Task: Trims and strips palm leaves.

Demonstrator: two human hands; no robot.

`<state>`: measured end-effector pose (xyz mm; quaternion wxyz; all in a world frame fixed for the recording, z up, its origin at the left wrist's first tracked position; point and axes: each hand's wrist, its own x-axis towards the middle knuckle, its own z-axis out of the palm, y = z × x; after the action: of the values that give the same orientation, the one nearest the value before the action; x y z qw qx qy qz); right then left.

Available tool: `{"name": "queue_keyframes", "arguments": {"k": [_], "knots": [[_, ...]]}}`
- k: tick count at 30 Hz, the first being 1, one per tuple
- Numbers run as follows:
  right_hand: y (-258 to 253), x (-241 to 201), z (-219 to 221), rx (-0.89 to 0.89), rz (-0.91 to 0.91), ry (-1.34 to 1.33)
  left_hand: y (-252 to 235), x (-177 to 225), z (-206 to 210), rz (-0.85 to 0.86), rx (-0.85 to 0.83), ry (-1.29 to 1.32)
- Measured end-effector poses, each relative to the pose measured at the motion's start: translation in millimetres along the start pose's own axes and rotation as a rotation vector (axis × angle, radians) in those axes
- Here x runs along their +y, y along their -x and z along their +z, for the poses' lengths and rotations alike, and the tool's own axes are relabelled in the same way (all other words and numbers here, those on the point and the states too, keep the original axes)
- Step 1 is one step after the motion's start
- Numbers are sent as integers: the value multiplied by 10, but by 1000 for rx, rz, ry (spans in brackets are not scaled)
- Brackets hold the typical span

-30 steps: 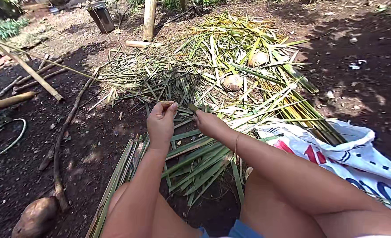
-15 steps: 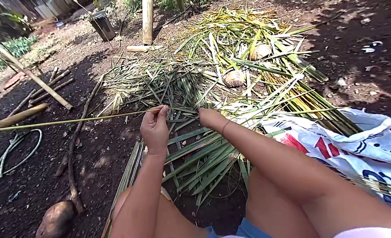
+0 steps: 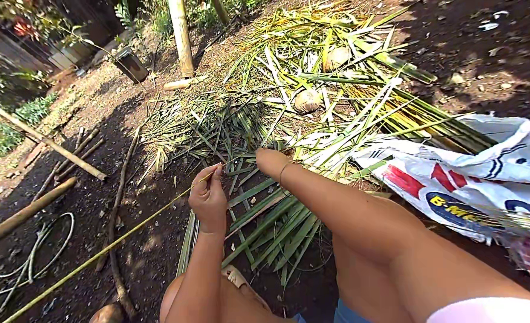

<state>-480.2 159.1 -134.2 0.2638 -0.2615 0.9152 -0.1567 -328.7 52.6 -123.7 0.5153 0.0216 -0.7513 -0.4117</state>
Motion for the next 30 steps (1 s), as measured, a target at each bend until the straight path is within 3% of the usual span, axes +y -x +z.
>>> {"name": "queue_keyframes", "arguments": {"k": [3, 5, 8, 11, 15, 19, 23, 30], "knots": [[-66, 277, 25, -8, 131, -54, -153, 269, -141, 220, 29, 33], [-200, 556, 6, 37, 189, -170, -320, 455, -319, 264, 74, 42], [-293, 544, -228, -16, 68, 0, -320, 323, -437, 150, 145, 59], [-249, 393, -353, 48, -41, -119, -287, 211, -421, 80, 138, 83], [299, 8, -249, 309, -328, -357, -231, 186, -341, 63, 104, 148], [770, -321, -147, 262, -487, -265, -153, 256, -190, 46, 80, 196], [700, -303, -135, 268, -413, -218, -95, 324, -107, 50, 94, 259], [-136, 431, -355, 221, 23, -173, -226, 478, -332, 104, 170, 296]]}}
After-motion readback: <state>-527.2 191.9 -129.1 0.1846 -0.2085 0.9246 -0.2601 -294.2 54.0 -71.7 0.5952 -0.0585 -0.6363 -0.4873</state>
